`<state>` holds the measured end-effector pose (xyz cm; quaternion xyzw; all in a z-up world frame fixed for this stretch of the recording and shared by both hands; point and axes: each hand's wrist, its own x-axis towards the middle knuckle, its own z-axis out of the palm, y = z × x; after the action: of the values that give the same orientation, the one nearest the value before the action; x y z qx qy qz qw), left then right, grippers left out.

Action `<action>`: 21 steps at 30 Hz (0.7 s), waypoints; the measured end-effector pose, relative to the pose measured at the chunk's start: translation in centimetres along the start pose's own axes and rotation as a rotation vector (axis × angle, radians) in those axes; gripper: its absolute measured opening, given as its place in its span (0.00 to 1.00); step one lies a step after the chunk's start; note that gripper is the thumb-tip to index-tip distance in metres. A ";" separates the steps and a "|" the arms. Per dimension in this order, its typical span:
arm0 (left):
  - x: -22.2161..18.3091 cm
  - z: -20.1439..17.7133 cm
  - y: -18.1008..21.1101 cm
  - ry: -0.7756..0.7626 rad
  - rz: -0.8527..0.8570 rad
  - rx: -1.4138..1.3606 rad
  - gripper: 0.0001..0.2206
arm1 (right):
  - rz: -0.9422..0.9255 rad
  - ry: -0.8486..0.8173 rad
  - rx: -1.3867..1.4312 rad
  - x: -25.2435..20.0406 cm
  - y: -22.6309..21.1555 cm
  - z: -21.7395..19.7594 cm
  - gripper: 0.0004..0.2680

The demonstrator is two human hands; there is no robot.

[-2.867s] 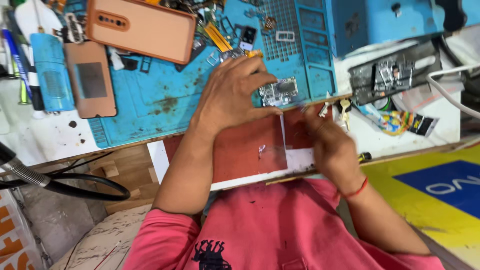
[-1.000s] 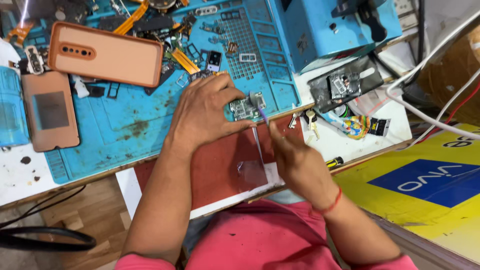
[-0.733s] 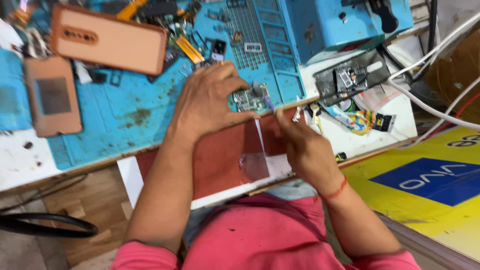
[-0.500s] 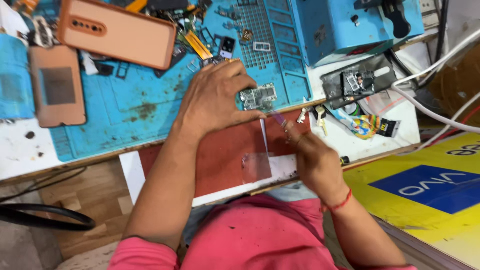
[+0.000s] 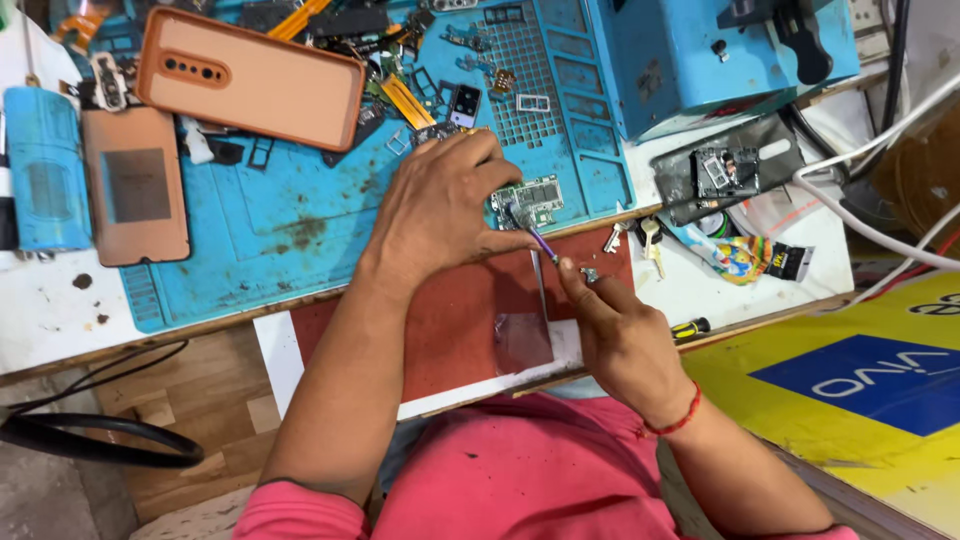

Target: The person cleans and scrapes a mobile phone circuit board using a tool with a purple handle while it rests on a blue repair mat.

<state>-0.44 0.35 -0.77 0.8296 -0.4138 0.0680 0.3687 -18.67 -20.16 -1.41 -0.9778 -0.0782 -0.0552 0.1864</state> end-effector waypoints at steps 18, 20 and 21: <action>-0.2 0.3 0.1 -0.017 0.005 0.015 0.28 | 0.123 0.096 0.134 1.6 1.0 -1.0 0.22; 0.0 0.2 0.0 -0.004 0.011 0.018 0.28 | 0.070 0.024 0.045 0.9 -0.1 -0.8 0.23; 0.1 0.1 -0.1 0.001 0.020 0.024 0.28 | 0.046 -0.014 0.009 0.6 -0.6 -0.6 0.23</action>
<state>-0.35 0.27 -0.92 0.8298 -0.4208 0.0770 0.3582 -18.21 -19.74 -0.53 -0.9788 -0.0571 -0.0438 0.1916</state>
